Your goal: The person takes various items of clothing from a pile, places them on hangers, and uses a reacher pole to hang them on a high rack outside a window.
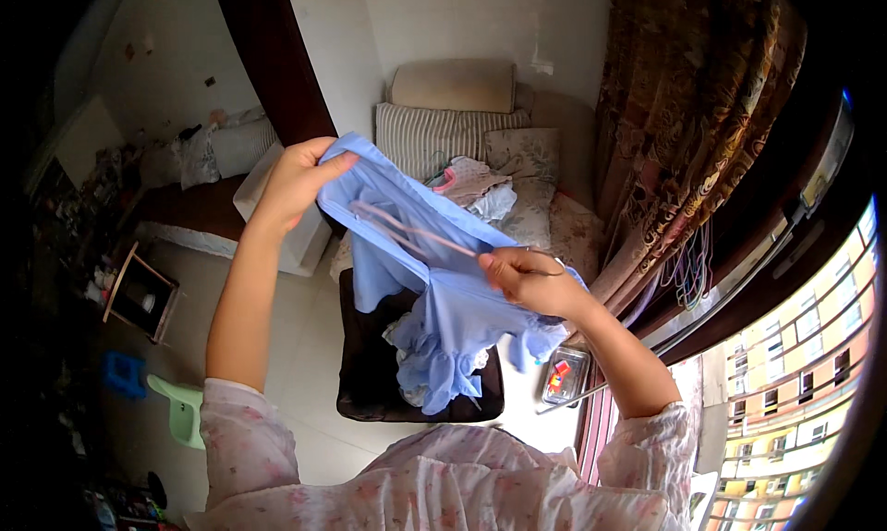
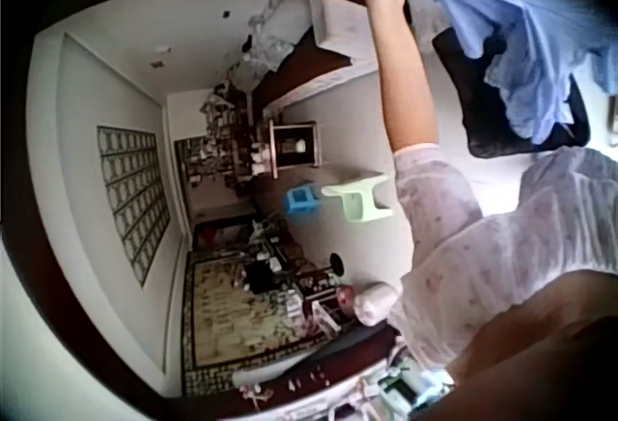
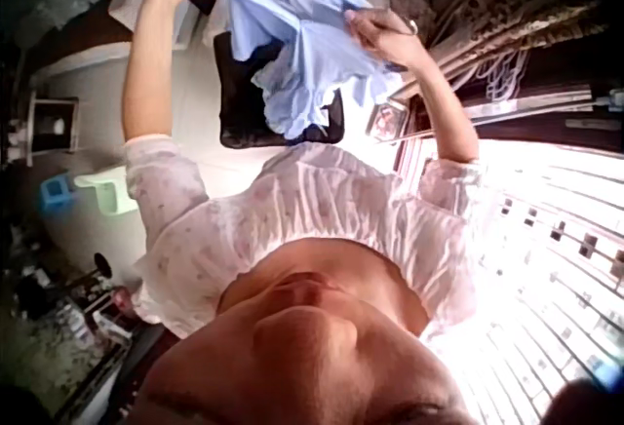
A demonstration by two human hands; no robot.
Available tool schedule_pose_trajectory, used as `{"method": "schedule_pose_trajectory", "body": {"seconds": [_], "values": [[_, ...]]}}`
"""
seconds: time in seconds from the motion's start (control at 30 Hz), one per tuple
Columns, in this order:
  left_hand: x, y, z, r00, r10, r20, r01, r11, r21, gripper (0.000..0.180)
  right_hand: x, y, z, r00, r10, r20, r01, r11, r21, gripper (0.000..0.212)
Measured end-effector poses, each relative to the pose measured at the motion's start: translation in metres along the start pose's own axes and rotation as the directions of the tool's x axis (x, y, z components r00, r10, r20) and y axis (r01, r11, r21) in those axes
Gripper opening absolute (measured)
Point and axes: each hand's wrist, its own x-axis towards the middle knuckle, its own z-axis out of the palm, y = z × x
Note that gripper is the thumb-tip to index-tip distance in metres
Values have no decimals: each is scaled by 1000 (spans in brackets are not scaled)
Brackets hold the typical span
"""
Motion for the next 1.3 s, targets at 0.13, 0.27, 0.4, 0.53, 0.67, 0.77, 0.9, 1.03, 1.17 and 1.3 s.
{"method": "schedule_pose_trajectory", "body": {"seconds": [0.13,0.27,0.4,0.53,0.67,0.77,0.9,1.03,1.17,1.3], "values": [[-2,-13,14,993,104,-61,-96,989,113,20,4,-17,-12,986,167,0,-166,981,-103,39],[-6,-12,40,971,211,-116,-181,957,227,20,20,-31,-24,989,146,-16,-141,909,-393,35],[-19,-21,48,955,249,-162,-256,966,-25,24,29,-79,-40,991,-5,-132,-28,968,-250,29],[-22,-20,48,983,175,-47,-178,981,-76,35,32,-93,-37,993,116,25,-84,835,-544,25],[-39,0,41,1000,-11,19,19,862,-506,37,26,-143,-40,990,-115,-81,56,847,-528,26],[-46,-4,28,992,68,104,-14,893,-450,41,24,-157,-44,995,-102,-10,72,768,-637,27],[-42,10,12,984,108,142,-92,990,-111,38,18,-167,-33,991,-117,-59,45,727,-685,24],[-30,17,21,973,114,200,-146,977,154,31,15,-166,-17,996,-4,-94,-61,737,-673,24],[-8,-1,24,965,-92,245,173,927,-332,23,3,-156,-15,995,74,-72,-104,725,-681,23],[-22,-23,39,933,-113,340,358,330,-873,26,-30,-125,-32,993,5,-118,-85,719,-689,20]]}}
